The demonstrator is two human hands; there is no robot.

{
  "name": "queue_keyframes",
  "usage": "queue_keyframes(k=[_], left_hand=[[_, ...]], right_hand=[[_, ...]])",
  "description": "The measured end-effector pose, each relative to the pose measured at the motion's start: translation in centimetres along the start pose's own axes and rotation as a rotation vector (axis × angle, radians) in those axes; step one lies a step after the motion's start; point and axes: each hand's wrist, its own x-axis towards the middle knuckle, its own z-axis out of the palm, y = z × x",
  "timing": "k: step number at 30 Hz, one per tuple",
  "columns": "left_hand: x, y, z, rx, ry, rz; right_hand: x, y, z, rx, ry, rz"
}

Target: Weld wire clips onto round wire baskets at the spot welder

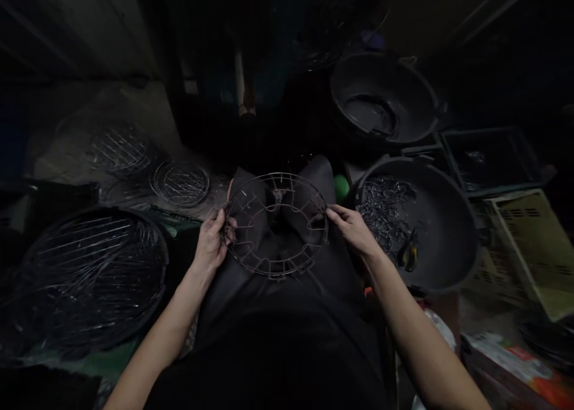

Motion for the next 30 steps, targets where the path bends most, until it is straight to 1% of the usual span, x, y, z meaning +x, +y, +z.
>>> queue_keyframes(k=[1,3,5,7,9,12,13,14,15,17,19,20,22,24,26,28,30], left_hand=[[0.2,0.2,0.0,-0.004,0.006,-0.014],[0.5,0.6,0.1,-0.026,-0.009,-0.042],[0.8,0.8,0.5,-0.049,-0.028,-0.09],[0.9,0.8,1.1,-0.059,-0.01,-0.155],[1.0,0.7,1.6,-0.068,0.031,-0.187],[0.9,0.5,2.0,-0.105,0.044,-0.179],[0.8,0.5,2.1,-0.121,0.04,-0.179],[0.8,0.5,2.1,-0.135,0.036,-0.181],[0.9,0.6,2.1,-0.147,0.035,-0.184],[1.0,0.8,2.0,-0.161,0.039,-0.18],[0.9,0.9,2.0,-0.163,0.058,-0.167],[0.8,0.9,2.0,-0.16,0.074,-0.155],[0.3,0.7,2.0,-0.147,0.113,-0.127],[-0.1,0.3,1.8,-0.132,0.147,-0.098],[0.0,-0.1,1.6,-0.12,0.157,-0.076],[0.3,-0.3,1.3,-0.111,0.148,-0.05],[0.6,-0.4,1.0,-0.093,0.134,-0.025]], right_hand=[[0.1,-0.3,-0.1,0.059,-0.043,0.024],[0.1,-0.9,-0.5,0.142,-0.084,0.045],[0.1,-1.3,-0.9,0.166,-0.096,0.047],[0.3,-1.2,-1.1,0.161,-0.085,0.044],[0.2,-0.9,-1.0,0.143,-0.023,0.01],[-1.1,-0.1,-0.4,0.097,0.201,-0.096],[-1.9,0.2,0.0,0.111,0.264,-0.095],[-2.6,0.4,0.3,0.158,0.288,-0.061],[-3.4,0.6,0.7,0.236,0.266,0.001],[-4.6,0.7,1.4,0.439,0.125,0.133],[-5.5,0.4,2.1,0.613,0.0,0.172],[-5.8,0.2,2.3,0.673,-0.024,0.163],[-6.2,0.0,2.6,0.733,0.009,0.147],[-6.2,0.4,2.8,0.685,0.092,0.164],[-5.7,1.4,3.0,0.547,0.155,0.147],[-5.0,2.8,3.3,0.427,0.147,0.073],[-4.6,4.0,3.7,0.37,0.117,0.015]])
